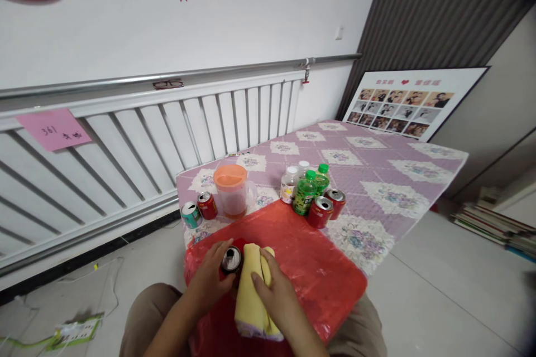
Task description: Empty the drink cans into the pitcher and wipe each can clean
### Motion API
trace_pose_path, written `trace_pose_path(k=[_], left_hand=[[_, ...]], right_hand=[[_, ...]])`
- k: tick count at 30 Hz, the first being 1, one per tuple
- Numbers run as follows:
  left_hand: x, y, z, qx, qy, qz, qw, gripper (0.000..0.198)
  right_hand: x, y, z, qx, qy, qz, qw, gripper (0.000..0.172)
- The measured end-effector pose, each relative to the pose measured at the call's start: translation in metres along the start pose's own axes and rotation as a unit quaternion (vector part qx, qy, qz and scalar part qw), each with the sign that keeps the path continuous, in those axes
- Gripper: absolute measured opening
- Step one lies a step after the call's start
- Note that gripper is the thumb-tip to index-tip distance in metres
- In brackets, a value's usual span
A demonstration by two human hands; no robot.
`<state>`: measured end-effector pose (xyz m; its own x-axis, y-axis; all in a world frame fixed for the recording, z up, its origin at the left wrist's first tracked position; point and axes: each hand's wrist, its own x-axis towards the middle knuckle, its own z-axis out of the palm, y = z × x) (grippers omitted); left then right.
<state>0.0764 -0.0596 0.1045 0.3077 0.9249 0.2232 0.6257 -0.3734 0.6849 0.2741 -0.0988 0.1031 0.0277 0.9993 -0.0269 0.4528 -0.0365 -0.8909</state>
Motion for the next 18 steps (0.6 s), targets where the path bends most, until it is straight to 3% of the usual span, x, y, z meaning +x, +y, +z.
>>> trace_pose_path(k=[8, 18], left_hand=[[-0.004, 0.010, 0.009, 0.061, 0.058, -0.066, 0.994, 0.068], [-0.002, -0.007, -0.008, -0.035, -0.045, 0.014, 0.998, 0.084]], right_hand=[[0.002, 0.013, 0.008, -0.046, -0.043, 0.022, 0.998, 0.057], [-0.001, 0.005, 0.001, 0.001, 0.003, 0.021, 1.000, 0.054]])
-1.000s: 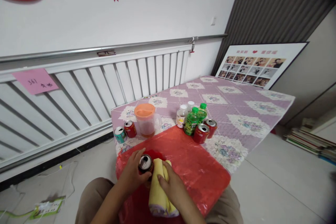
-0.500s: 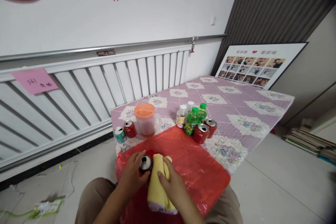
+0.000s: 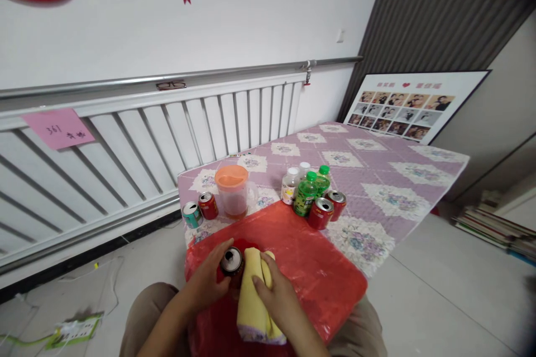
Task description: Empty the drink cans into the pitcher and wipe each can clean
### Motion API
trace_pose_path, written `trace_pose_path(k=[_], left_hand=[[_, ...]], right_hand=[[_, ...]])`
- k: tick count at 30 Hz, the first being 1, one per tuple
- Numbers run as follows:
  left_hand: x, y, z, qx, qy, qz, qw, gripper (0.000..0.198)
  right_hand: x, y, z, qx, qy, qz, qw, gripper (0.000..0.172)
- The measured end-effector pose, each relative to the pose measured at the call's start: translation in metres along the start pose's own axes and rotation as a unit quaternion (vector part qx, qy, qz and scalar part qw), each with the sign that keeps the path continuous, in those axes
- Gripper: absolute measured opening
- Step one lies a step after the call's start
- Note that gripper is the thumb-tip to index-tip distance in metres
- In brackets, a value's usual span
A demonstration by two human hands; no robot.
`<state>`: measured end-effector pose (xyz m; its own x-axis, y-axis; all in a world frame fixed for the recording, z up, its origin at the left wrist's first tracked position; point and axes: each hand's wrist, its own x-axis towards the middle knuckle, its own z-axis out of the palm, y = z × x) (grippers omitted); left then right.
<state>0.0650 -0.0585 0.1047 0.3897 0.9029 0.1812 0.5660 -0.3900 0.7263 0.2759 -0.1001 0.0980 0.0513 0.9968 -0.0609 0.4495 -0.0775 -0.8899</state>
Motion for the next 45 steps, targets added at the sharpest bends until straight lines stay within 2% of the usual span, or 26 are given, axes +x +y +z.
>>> trace_pose_path(k=[2, 6, 11, 15, 22, 26, 33, 36, 42, 45], left_hand=[[-0.001, -0.001, 0.001, 0.006, 0.006, 0.000, 1.000, 0.082], [-0.003, 0.004, 0.009, 0.034, 0.056, -0.012, 0.998, 0.073], [-0.005, 0.015, 0.016, 0.079, 0.092, -0.068, 0.990, 0.066], [-0.006, 0.018, 0.014, 0.084, 0.087, -0.090, 0.989, 0.071], [-0.013, 0.005, 0.011, 0.027, 0.031, -0.006, 0.999, 0.079], [-0.012, 0.002, 0.015, 0.041, 0.051, -0.017, 0.998, 0.073], [-0.008, 0.012, 0.022, 0.076, 0.107, -0.069, 0.989, 0.071], [-0.008, 0.013, 0.020, 0.071, 0.104, -0.080, 0.989, 0.075], [-0.013, 0.006, 0.017, 0.034, 0.063, -0.010, 0.997, 0.079], [-0.013, 0.005, 0.018, 0.034, 0.071, -0.024, 0.997, 0.074]], right_hand=[[0.000, -0.002, 0.000, 0.008, 0.004, -0.004, 1.000, 0.055], [0.001, 0.002, 0.003, 0.009, -0.001, -0.005, 1.000, 0.054], [0.004, 0.012, 0.008, 0.004, -0.020, 0.004, 1.000, 0.051], [0.004, 0.011, 0.006, 0.002, -0.018, -0.007, 1.000, 0.051], [0.001, -0.006, -0.004, 0.005, -0.009, -0.013, 1.000, 0.056], [0.002, -0.002, 0.001, -0.006, -0.016, -0.004, 1.000, 0.056], [0.003, 0.007, 0.009, -0.043, -0.046, 0.002, 0.998, 0.054], [0.001, 0.003, 0.004, -0.032, -0.032, -0.002, 0.999, 0.054], [0.000, -0.006, -0.001, -0.019, -0.011, 0.003, 1.000, 0.056], [0.000, -0.003, 0.003, -0.025, -0.027, 0.002, 0.999, 0.057]])
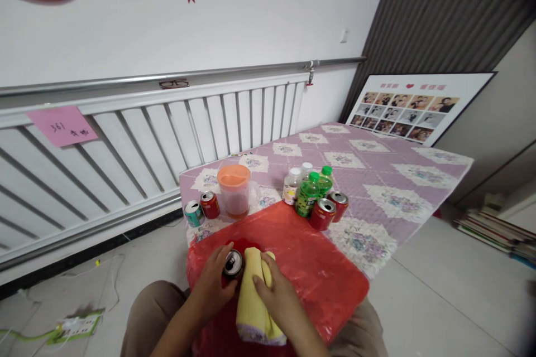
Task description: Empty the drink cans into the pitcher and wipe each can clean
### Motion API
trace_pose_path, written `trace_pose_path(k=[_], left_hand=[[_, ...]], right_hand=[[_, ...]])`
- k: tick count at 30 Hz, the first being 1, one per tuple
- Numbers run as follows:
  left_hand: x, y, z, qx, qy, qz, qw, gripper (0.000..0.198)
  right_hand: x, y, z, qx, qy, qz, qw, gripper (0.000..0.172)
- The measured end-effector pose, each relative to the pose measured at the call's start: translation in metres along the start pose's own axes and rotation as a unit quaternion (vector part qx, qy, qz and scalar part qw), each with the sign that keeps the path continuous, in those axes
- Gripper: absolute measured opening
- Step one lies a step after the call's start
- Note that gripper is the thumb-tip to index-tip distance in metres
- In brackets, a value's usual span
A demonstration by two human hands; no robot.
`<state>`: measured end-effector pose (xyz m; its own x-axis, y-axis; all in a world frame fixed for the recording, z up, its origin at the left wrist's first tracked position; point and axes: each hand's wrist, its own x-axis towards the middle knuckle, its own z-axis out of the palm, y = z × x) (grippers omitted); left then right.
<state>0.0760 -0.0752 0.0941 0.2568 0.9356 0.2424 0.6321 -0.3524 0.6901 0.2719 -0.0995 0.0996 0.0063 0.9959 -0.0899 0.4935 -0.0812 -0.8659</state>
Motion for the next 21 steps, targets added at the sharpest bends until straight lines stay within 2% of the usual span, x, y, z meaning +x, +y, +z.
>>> trace_pose_path(k=[6, 9, 14, 17, 21], left_hand=[[0.001, 0.007, 0.004, 0.030, 0.043, -0.068, 0.996, 0.073], [0.000, 0.005, 0.003, 0.018, 0.044, -0.052, 0.998, 0.080], [-0.002, -0.009, -0.002, -0.019, 0.011, 0.011, 1.000, 0.085], [-0.002, -0.014, -0.002, -0.037, -0.003, 0.005, 0.999, 0.082], [-0.003, -0.015, 0.001, -0.051, 0.000, -0.007, 0.999, 0.081]], right_hand=[[0.002, 0.014, 0.010, -0.018, -0.034, 0.005, 0.999, 0.058], [0.000, 0.012, 0.006, -0.012, -0.015, -0.006, 1.000, 0.056], [-0.004, -0.007, -0.008, 0.003, 0.002, -0.009, 1.000, 0.057], [-0.004, -0.012, -0.009, 0.001, -0.007, -0.008, 1.000, 0.058], [-0.003, -0.003, -0.001, -0.009, -0.027, -0.002, 1.000, 0.058]])
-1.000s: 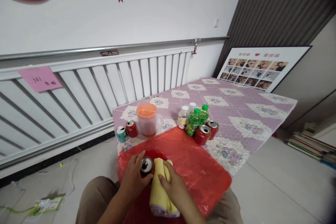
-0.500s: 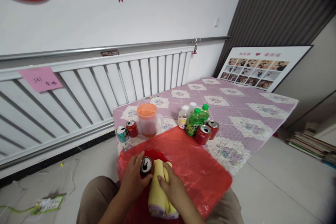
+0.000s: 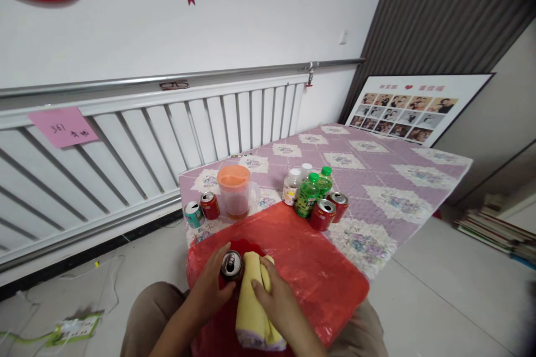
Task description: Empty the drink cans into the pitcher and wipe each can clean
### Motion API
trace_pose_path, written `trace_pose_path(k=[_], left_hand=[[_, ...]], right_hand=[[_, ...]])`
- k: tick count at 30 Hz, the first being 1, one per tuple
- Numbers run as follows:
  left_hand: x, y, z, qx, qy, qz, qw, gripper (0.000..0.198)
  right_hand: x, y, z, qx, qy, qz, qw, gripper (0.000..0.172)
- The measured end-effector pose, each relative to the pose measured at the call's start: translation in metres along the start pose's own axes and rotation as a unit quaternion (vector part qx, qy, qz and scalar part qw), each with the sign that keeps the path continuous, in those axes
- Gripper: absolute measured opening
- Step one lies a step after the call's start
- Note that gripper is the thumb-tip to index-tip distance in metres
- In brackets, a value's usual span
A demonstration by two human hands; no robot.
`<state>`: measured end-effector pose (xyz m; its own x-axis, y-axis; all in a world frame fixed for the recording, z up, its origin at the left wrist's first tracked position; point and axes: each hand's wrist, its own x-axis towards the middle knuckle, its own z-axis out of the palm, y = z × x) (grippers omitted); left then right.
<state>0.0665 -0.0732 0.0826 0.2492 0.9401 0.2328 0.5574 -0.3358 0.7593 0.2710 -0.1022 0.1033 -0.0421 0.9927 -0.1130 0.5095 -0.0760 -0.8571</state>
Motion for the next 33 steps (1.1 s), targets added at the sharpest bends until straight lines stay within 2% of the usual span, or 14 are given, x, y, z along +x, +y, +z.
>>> trace_pose_path(k=[4, 7, 13, 16, 18, 21, 26, 29, 33], left_hand=[[0.000, 0.001, 0.001, 0.002, 0.003, 0.000, 1.000, 0.080], [0.000, 0.000, 0.001, 0.003, -0.002, -0.003, 1.000, 0.080], [0.000, -0.001, 0.001, 0.021, -0.008, -0.001, 1.000, 0.075], [0.000, -0.002, 0.002, 0.035, -0.002, 0.007, 0.999, 0.074], [0.000, -0.003, 0.004, 0.044, 0.003, 0.009, 0.999, 0.074], [-0.001, -0.005, 0.005, 0.051, 0.008, 0.012, 0.999, 0.074], [-0.003, -0.008, 0.006, 0.050, 0.017, 0.017, 0.998, 0.074], [-0.003, -0.009, 0.006, 0.045, 0.013, 0.017, 0.999, 0.072], [-0.002, -0.010, 0.007, 0.043, 0.015, 0.013, 0.999, 0.072]], right_hand=[[-0.003, 0.010, 0.004, -0.015, -0.028, 0.000, 1.000, 0.059], [-0.005, 0.013, -0.008, -0.025, -0.034, -0.003, 0.999, 0.061], [0.004, 0.032, -0.066, -0.059, 0.011, 0.041, 0.997, 0.073], [0.009, 0.047, -0.092, -0.104, 0.000, 0.042, 0.994, 0.073], [0.011, 0.056, -0.102, -0.121, -0.026, 0.034, 0.992, 0.072], [0.013, 0.070, -0.106, -0.175, -0.048, 0.027, 0.983, 0.069], [0.011, 0.089, -0.109, -0.314, 0.038, 0.031, 0.948, 0.058], [0.007, 0.088, -0.106, -0.365, 0.086, 0.018, 0.927, 0.053], [0.000, 0.075, -0.086, -0.377, 0.121, -0.023, 0.918, 0.050]])
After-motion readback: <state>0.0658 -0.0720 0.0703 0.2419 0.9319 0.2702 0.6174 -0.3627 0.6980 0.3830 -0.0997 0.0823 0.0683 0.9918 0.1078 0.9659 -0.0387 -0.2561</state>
